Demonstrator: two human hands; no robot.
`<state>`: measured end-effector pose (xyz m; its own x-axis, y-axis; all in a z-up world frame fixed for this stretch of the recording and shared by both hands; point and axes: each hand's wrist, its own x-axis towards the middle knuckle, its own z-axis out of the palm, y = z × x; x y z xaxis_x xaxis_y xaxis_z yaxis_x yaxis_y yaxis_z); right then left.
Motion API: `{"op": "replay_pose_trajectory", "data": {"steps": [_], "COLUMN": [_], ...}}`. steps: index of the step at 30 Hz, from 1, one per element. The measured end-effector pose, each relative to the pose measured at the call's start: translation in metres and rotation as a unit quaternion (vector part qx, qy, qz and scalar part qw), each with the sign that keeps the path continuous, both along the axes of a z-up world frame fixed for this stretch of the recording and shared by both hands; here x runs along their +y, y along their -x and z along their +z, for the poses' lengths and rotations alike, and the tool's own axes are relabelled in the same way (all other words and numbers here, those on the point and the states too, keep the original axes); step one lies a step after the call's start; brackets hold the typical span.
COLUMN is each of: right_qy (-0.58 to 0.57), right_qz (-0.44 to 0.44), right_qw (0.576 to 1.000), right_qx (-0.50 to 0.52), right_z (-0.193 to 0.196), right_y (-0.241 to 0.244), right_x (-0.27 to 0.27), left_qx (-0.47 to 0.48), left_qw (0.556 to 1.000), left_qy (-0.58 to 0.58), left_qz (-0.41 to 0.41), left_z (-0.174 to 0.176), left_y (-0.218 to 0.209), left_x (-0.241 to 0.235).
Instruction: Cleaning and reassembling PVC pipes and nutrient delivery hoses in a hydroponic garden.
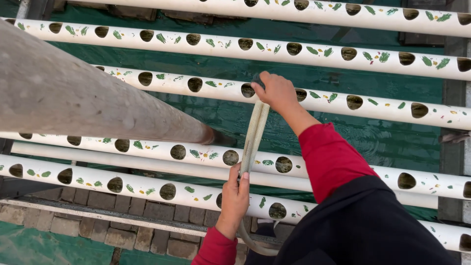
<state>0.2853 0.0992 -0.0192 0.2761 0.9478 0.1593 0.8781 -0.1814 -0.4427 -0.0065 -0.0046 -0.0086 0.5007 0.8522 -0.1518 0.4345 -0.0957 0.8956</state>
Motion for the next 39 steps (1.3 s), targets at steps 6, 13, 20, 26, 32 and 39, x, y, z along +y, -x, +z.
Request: {"op": "replay_pose_trajectory", "data": {"steps": [6,13,20,26,32,39], "right_qy": [0.075,-0.095,-0.028,0.125,0.365,0.389], "right_qz": [-0.07,0.003,-0.149,-0.133,-0.053,-0.048], "right_qw": [0.994,0.979,0.988,0.979,0.888,0.884], "right_qx": [0.025,-0.18,-0.006,0.092,0.274,0.253], "right_z": [-0.014,-0.065,-0.036,-0.058,-0.075,-0.081], "right_y": [0.0,-0.076,-0.08,-0.118,-0.179,-0.164], "right_x": [-0.03,-0.141,-0.129,-0.051,-0.043,-0.032], "left_qx": [0.025,0.016,0.028,0.016,0.013,0.045], "left_qw": [1.0,0.999,0.999,0.999,0.998,0.999], "left_qy": [0.002,0.021,-0.013,0.021,0.014,0.002], "left_qz": [0.007,0.021,0.024,0.045,0.052,0.011], "left_z": [0.0,-0.005,-0.008,-0.004,-0.017,0.0], "left_y": [-0.001,-0.003,-0.003,-0.007,-0.003,-0.007], "left_x": [-0.002,0.0,-0.002,-0.005,-0.004,-0.011]}}
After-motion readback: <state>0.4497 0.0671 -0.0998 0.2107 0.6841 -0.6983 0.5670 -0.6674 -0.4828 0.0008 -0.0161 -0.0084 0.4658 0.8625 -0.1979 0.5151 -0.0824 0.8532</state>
